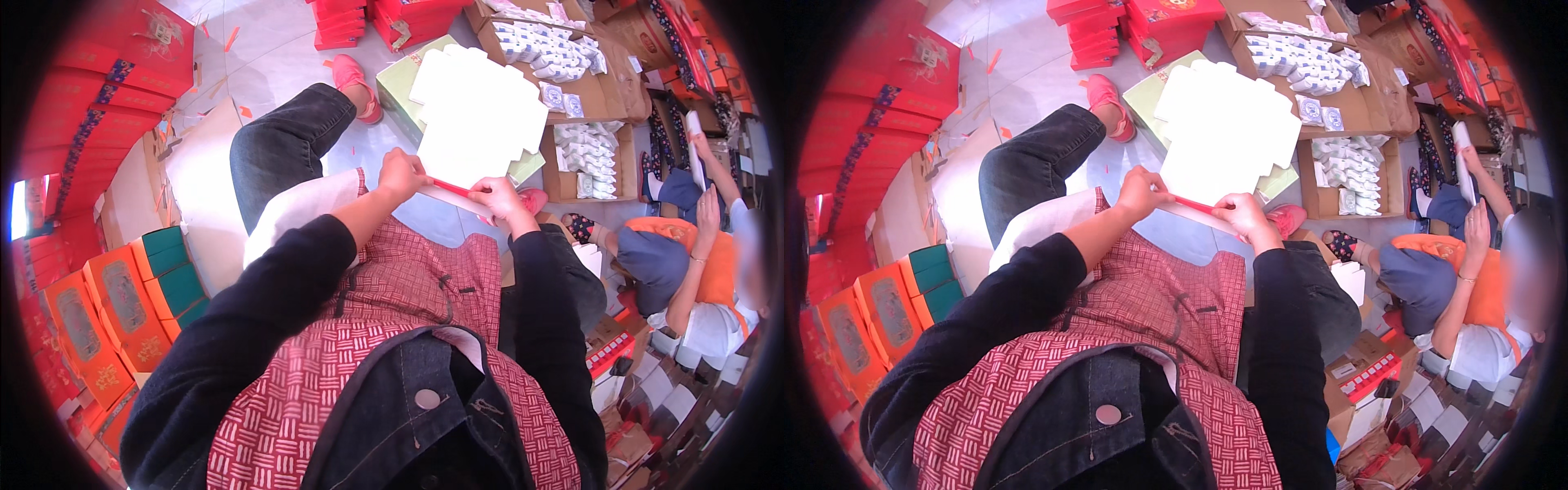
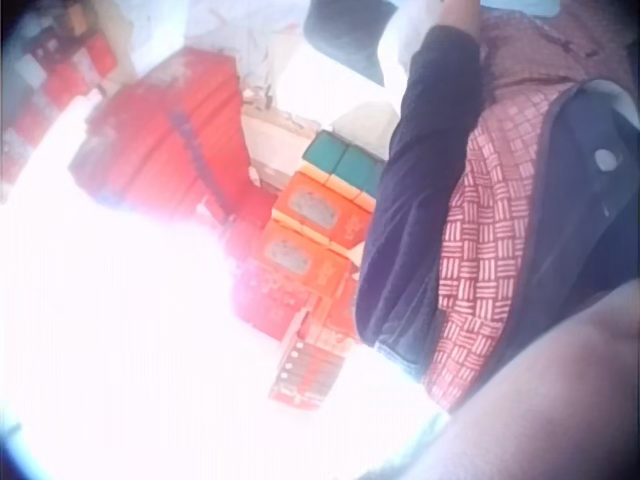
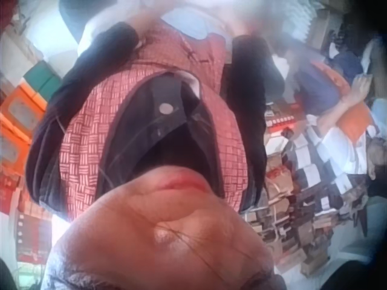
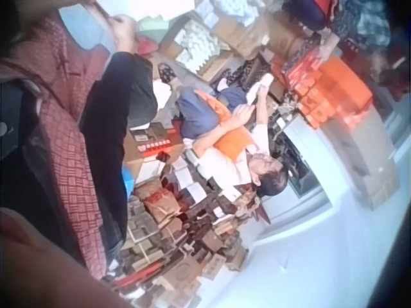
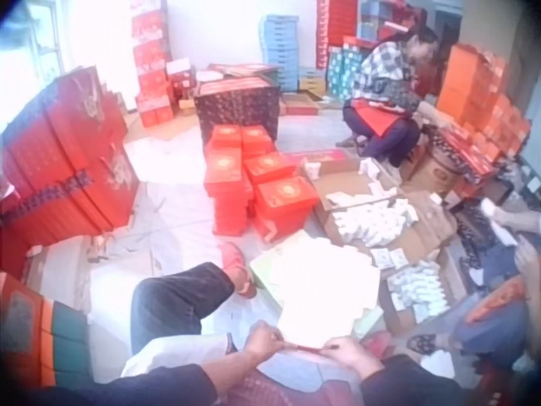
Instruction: The person folds red and white cardboard sheets into small boxes, inserts small wrapped items into the boxes, and stacks the finished boxes. The person also handles a green box and places items inside it.
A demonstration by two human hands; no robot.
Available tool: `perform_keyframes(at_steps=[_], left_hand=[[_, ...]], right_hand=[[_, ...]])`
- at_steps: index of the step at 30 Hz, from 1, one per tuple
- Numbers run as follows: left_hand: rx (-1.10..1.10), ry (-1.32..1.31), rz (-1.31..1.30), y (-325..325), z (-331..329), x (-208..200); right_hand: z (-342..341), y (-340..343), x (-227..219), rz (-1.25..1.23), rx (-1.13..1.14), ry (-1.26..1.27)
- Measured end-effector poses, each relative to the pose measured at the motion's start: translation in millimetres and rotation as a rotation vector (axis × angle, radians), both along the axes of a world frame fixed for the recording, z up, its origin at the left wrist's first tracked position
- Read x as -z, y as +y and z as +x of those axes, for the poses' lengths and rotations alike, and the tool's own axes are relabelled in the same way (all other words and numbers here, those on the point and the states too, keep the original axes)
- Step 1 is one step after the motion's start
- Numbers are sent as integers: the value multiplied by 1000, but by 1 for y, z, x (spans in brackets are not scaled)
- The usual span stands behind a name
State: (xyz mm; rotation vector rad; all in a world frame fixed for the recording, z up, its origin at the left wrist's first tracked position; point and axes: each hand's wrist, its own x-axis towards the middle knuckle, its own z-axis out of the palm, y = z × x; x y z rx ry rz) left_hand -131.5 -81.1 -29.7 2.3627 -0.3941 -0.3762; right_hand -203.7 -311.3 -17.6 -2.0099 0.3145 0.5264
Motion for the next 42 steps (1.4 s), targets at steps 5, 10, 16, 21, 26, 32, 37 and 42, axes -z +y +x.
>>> perform_keyframes(at_steps=[5,10,16,21,26,32,37,42], left_hand=[[-111,733,-349,2,15,-7],[-394,867,-647,-20,2,-18],[-455,882,-711,-18,2,-14],[-410,896,-729,-19,2,-17],[-524,782,-766,-23,-2,-20],[-650,688,-690,-34,-11,-23],[-683,752,-689,-34,-12,-21],[-657,820,-780,-24,-10,-7]], right_hand=[[3,-10,-21,149,98,277],[-15,-9,-9,-27,402,-294],[-55,-3,-34,427,919,12],[-40,14,9,588,917,-101],[-36,36,18,601,1061,-144],[-34,46,28,502,1119,-186],[-37,45,31,532,1167,-191],[-38,48,17,548,1114,-159]])
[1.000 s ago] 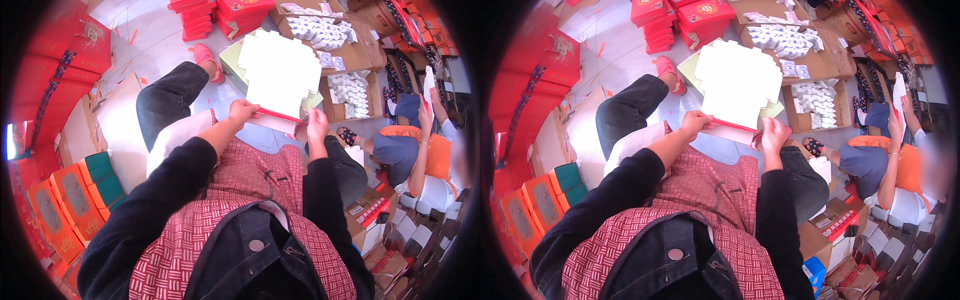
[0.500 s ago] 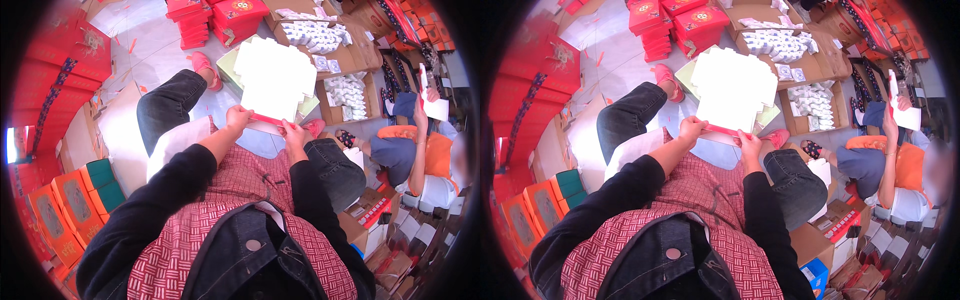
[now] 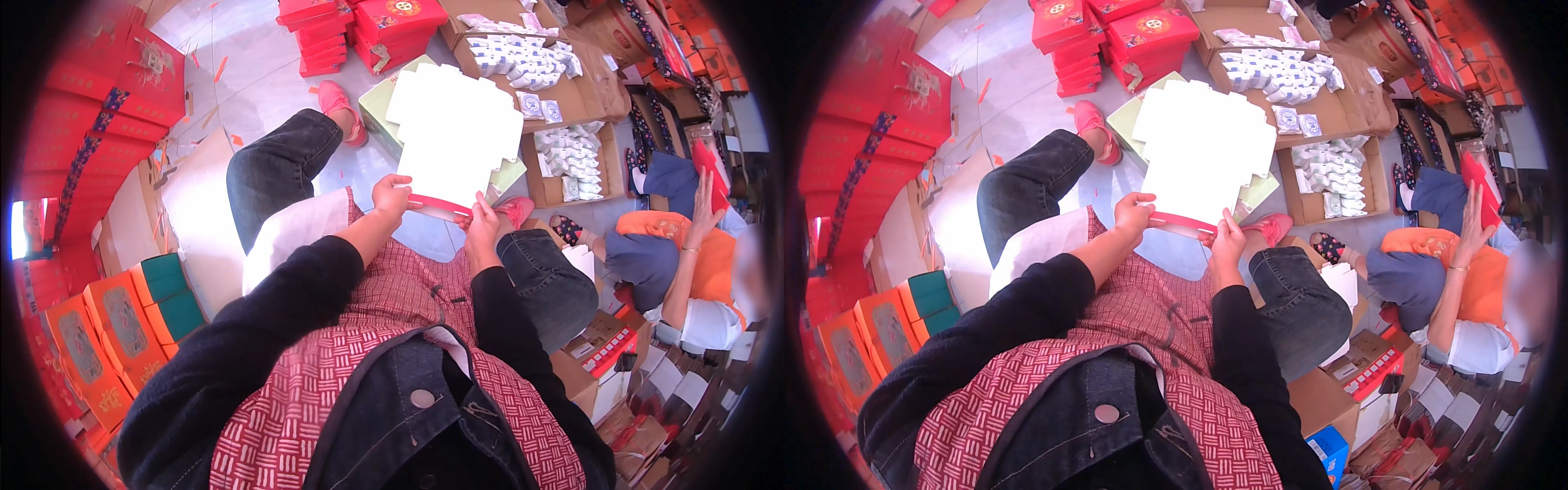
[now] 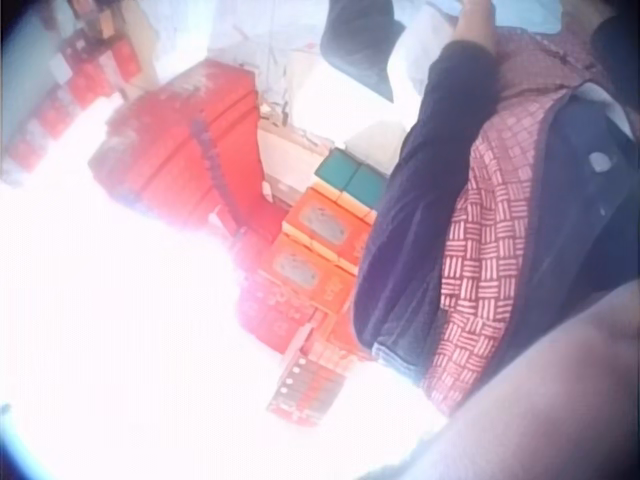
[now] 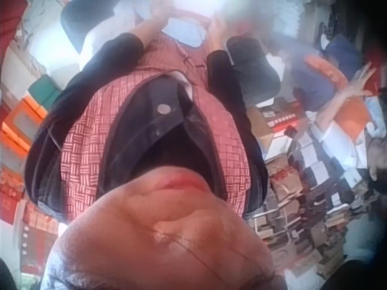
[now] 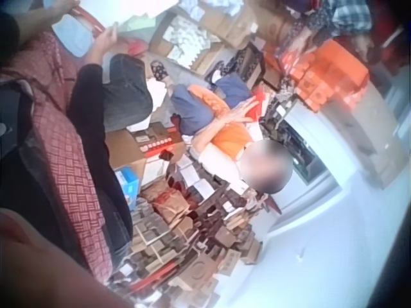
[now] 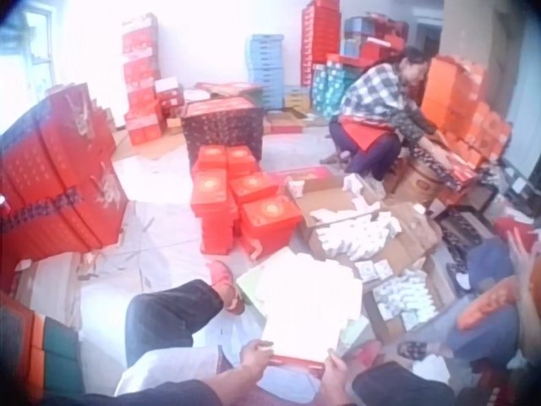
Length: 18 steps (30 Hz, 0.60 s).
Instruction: The person folds red and white cardboard sheets into small boxes, inserts small wrapped items into the boxes, and stacks the finished boxes. The person also handles a green box and places items inside it.
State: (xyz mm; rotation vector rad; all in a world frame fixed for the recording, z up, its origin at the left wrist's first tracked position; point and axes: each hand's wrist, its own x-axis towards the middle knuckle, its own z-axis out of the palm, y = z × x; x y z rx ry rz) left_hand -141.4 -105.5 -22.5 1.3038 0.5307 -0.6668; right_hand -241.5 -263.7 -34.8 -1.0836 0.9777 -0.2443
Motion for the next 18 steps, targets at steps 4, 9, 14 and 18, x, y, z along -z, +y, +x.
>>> perform_keyframes(at_steps=[4,9,14,18], left_hand=[[-30,49,-215,15,19,-16],[456,-1287,583,28,69,-9],[986,-1535,529,19,102,15],[996,-1555,533,17,96,18]], right_hand=[[-4,-21,-17,44,-76,42],[-4,-37,-57,115,-105,57],[0,-37,-63,175,-268,107],[-4,-97,-61,-515,-494,302]])
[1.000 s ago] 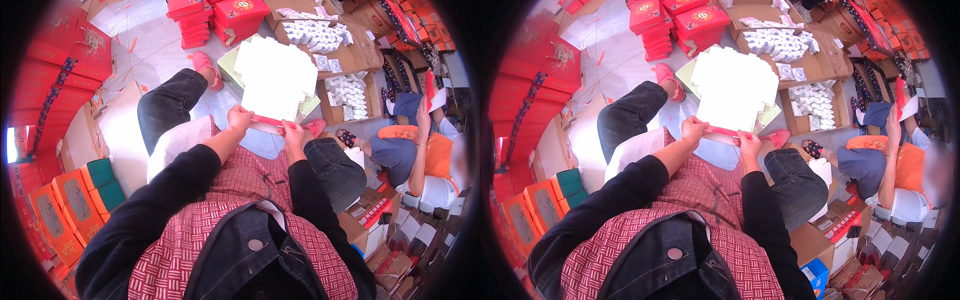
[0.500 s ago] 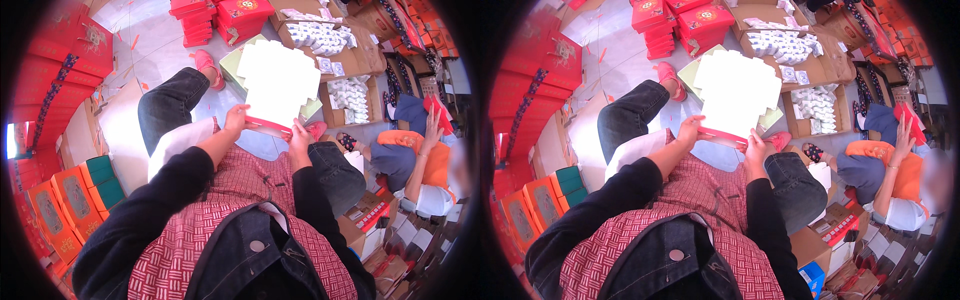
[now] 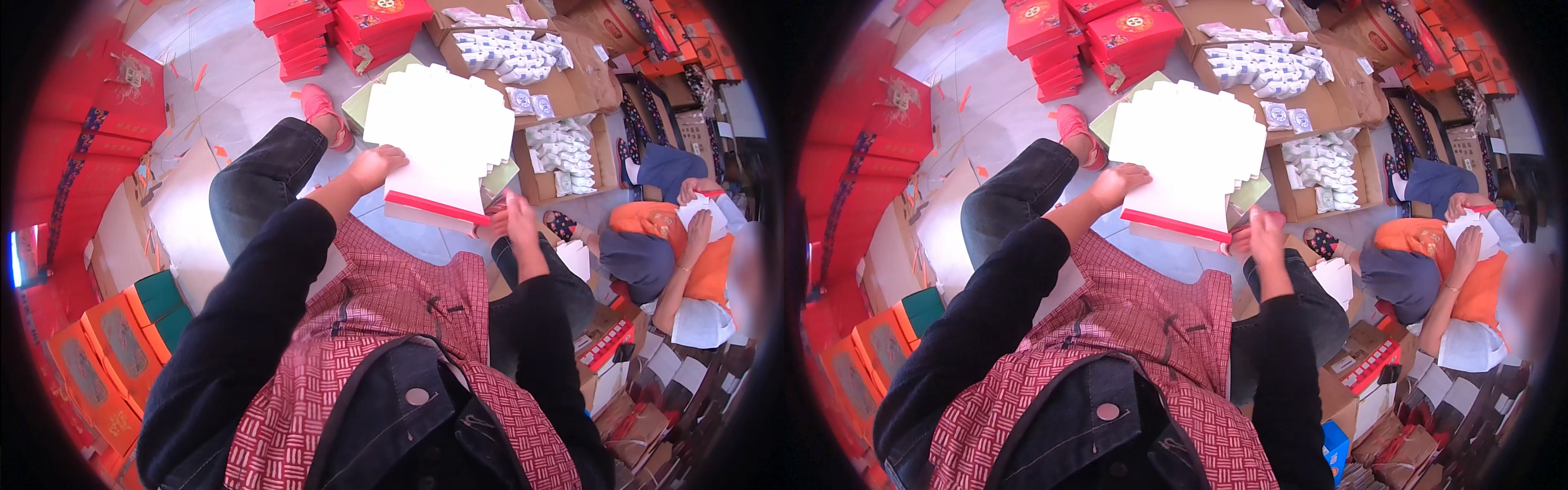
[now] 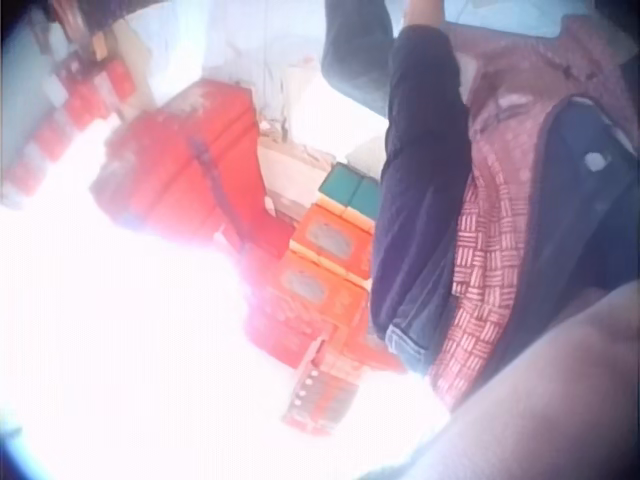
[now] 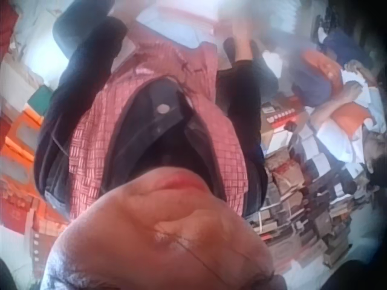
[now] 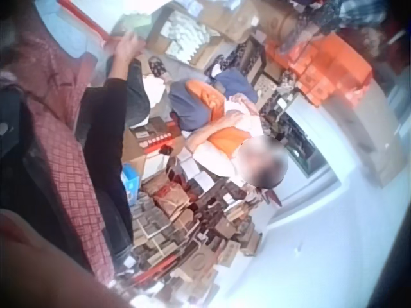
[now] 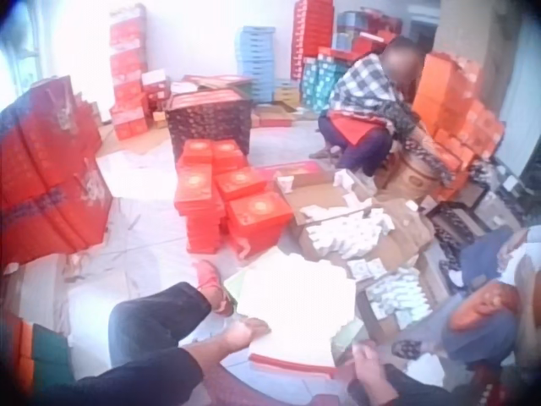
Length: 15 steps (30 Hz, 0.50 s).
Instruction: The person folds red and white cardboard sheets into small boxes, inserts small wrapped items into the boxes, and stacks the finished boxes. The person also handles a green box and places items inside it.
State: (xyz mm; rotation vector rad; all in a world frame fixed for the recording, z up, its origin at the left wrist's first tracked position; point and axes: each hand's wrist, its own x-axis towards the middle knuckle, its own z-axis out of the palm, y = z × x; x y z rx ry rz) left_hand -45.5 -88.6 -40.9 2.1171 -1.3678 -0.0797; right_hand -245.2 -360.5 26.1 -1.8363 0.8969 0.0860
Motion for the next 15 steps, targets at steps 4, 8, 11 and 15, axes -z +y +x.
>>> perform_keyframes(at_steps=[4,8,11,15], left_hand=[[24,8,-47,7,9,5],[51,46,-45,4,10,0],[9,101,-101,1,9,1],[-184,156,-182,-6,5,6]], right_hand=[[40,-10,4,-953,-622,-358],[72,-2,22,-875,-862,-460],[75,-10,37,-783,-929,-421],[74,-17,55,-570,-784,-499]])
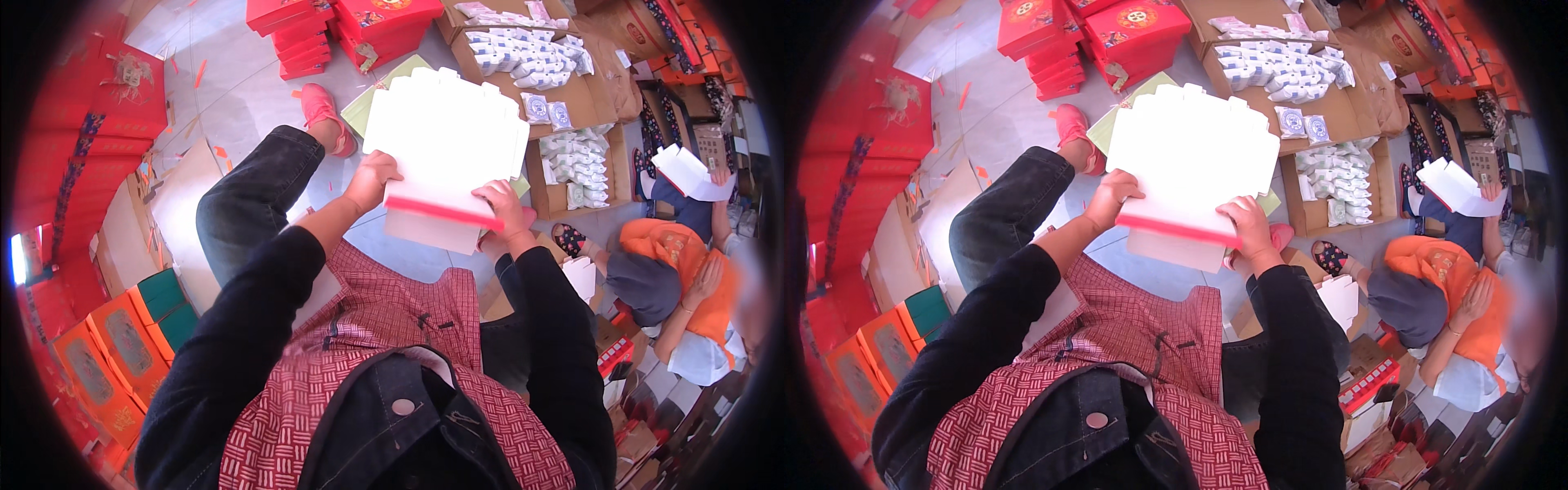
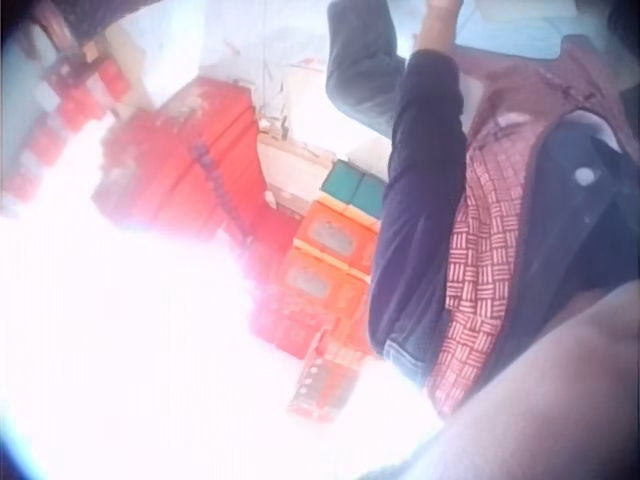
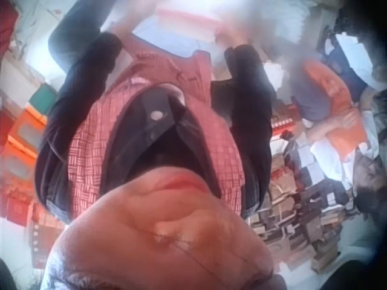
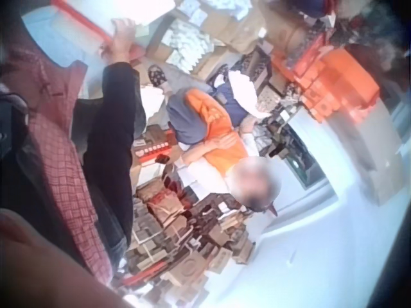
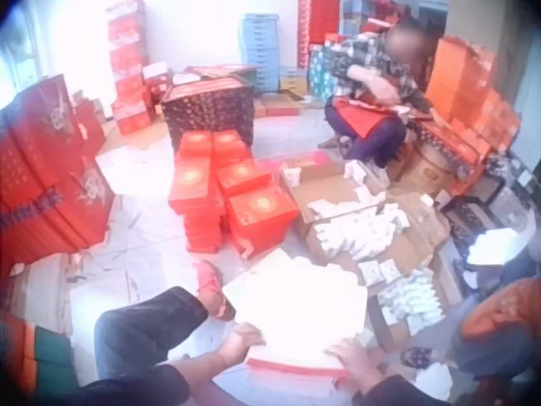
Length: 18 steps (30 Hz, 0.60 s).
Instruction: The person folds red and white cardboard sheets into small boxes, inserts small wrapped items into the boxes, and stacks the finished boxes. The person also handles a green box and places items inside it.
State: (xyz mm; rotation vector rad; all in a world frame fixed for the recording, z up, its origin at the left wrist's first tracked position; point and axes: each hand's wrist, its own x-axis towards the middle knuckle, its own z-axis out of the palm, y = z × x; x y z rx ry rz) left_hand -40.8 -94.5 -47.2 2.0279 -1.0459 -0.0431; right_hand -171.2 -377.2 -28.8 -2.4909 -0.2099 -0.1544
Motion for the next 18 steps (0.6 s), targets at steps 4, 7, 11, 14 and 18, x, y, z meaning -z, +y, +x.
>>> perform_keyframes(at_steps=[4,7,11,14,18], left_hand=[[-371,293,272,-10,-13,-8],[-535,388,592,-25,-16,-26],[-577,370,772,-40,-13,-31],[-542,350,748,-44,-10,-38],[-26,-98,113,1,-4,-6]], right_hand=[[6,7,4,122,297,177],[16,11,2,78,455,456],[26,16,7,35,584,546],[24,18,0,100,571,554],[-20,14,1,-111,229,12]])
